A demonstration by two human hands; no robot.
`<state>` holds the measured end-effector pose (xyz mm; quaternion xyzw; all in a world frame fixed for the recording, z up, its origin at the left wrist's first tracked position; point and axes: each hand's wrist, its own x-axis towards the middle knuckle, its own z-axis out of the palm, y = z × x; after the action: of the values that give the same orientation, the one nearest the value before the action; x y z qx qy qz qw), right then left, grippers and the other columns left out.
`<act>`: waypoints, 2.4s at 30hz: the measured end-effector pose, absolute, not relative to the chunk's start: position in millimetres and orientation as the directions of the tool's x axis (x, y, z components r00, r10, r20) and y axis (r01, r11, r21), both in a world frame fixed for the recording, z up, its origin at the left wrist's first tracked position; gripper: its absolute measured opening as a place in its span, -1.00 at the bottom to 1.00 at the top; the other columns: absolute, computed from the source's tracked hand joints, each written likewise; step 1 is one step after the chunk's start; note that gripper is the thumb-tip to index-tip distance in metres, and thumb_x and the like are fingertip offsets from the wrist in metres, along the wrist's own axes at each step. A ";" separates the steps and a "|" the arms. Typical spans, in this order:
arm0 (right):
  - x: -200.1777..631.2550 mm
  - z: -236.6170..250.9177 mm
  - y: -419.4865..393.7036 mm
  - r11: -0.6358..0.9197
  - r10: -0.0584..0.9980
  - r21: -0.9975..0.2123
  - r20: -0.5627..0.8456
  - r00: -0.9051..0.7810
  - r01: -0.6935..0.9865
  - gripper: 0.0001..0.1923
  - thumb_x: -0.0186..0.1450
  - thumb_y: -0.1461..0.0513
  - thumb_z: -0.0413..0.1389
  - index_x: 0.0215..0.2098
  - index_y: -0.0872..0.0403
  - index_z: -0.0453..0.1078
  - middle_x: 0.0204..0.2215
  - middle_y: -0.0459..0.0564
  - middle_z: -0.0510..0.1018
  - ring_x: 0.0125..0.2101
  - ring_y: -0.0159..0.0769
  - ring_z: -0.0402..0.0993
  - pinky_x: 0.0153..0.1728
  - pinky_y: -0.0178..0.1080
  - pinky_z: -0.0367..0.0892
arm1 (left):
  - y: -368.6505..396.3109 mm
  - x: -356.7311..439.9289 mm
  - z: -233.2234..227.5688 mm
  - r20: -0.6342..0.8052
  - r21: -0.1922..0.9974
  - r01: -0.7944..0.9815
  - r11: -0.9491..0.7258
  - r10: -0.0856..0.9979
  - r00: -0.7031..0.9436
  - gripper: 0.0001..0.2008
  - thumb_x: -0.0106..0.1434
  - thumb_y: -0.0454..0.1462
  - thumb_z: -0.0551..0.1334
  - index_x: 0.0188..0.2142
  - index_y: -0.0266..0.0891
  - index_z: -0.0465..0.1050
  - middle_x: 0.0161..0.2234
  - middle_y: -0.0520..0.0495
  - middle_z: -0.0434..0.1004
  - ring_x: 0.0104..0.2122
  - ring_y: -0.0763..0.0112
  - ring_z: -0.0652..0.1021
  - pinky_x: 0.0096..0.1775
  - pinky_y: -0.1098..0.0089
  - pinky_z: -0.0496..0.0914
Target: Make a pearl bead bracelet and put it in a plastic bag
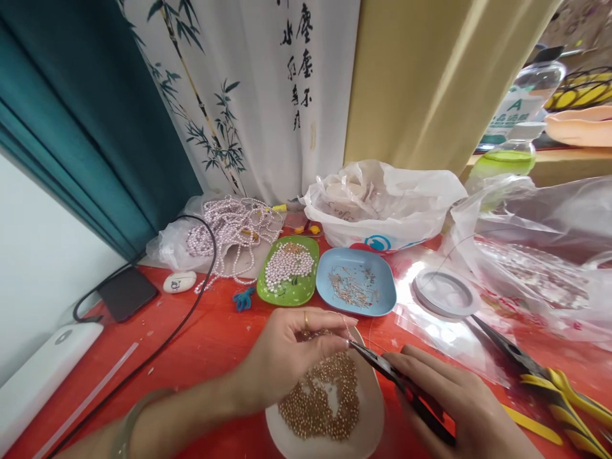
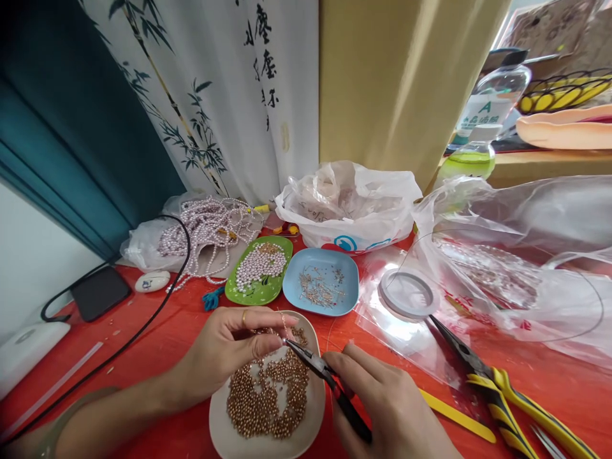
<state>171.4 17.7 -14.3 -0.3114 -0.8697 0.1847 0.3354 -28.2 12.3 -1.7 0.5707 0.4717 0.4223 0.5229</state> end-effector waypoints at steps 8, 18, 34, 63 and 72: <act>173.9 -20.4 17.8 0.714 0.693 -0.504 0.407 -0.595 0.487 -0.64 0.13 0.40 -0.13 -0.19 0.08 0.36 -0.47 0.03 0.51 -0.50 -0.30 0.48 -0.58 -0.33 0.40 | 13.3 -29.5 -5.9 0.106 0.974 0.179 -0.141 0.976 0.188 -0.77 0.08 -0.33 0.25 -0.22 -0.26 0.50 -0.35 -0.10 0.54 -0.36 0.41 0.50 -0.29 0.42 0.39; 185.3 -20.8 23.6 0.737 0.676 -0.346 0.398 -0.621 0.581 -0.71 0.19 0.35 -0.06 -0.15 0.10 0.35 -0.39 0.06 0.49 -0.43 -0.25 0.47 -0.53 -0.25 0.40 | 12.5 -32.3 -8.9 0.281 0.864 0.358 -0.355 0.929 0.241 -0.71 0.12 -0.36 0.21 -0.13 -0.25 0.43 -0.41 -0.07 0.51 -0.45 0.45 0.45 -0.45 0.46 0.36; 182.5 -19.5 18.3 0.770 0.627 -0.235 0.452 -0.635 0.593 -0.69 0.16 0.37 -0.11 -0.23 0.13 0.42 -0.48 0.09 0.53 -0.53 -0.25 0.47 -0.59 -0.27 0.38 | 11.7 -33.8 -13.4 0.414 0.703 0.456 -0.545 0.836 0.361 -0.74 0.18 -0.38 0.14 -0.11 -0.28 0.39 -0.28 -0.14 0.52 -0.32 0.42 0.50 -0.27 0.42 0.41; 181.7 -18.5 15.5 0.715 0.698 -0.408 0.361 -0.618 0.568 -0.70 0.15 0.38 -0.10 -0.23 0.10 0.38 -0.42 0.05 0.54 -0.53 -0.28 0.48 -0.61 -0.30 0.37 | 14.9 -32.6 -13.5 0.166 0.870 0.409 -0.276 0.944 0.284 -0.67 0.09 -0.35 0.23 -0.09 -0.23 0.41 -0.34 -0.08 0.51 -0.54 0.53 0.39 -0.49 0.49 0.34; 178.1 -11.2 17.1 0.646 0.747 -0.543 0.304 -0.592 0.537 -0.78 0.13 0.39 -0.08 -0.36 0.06 0.35 -0.52 -0.03 0.49 -0.55 -0.34 0.45 -0.60 -0.35 0.35 | 22.1 -25.3 -6.8 -0.309 0.931 -0.105 0.349 0.909 0.281 -0.84 -0.04 -0.31 0.31 -0.39 -0.25 0.55 -0.47 -0.04 0.53 -0.74 0.73 0.21 -0.72 0.62 0.07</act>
<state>178.1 17.1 -11.2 -0.3693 -0.8690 0.2017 0.2604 -25.3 22.1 -6.8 0.4298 0.4675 0.3753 0.6752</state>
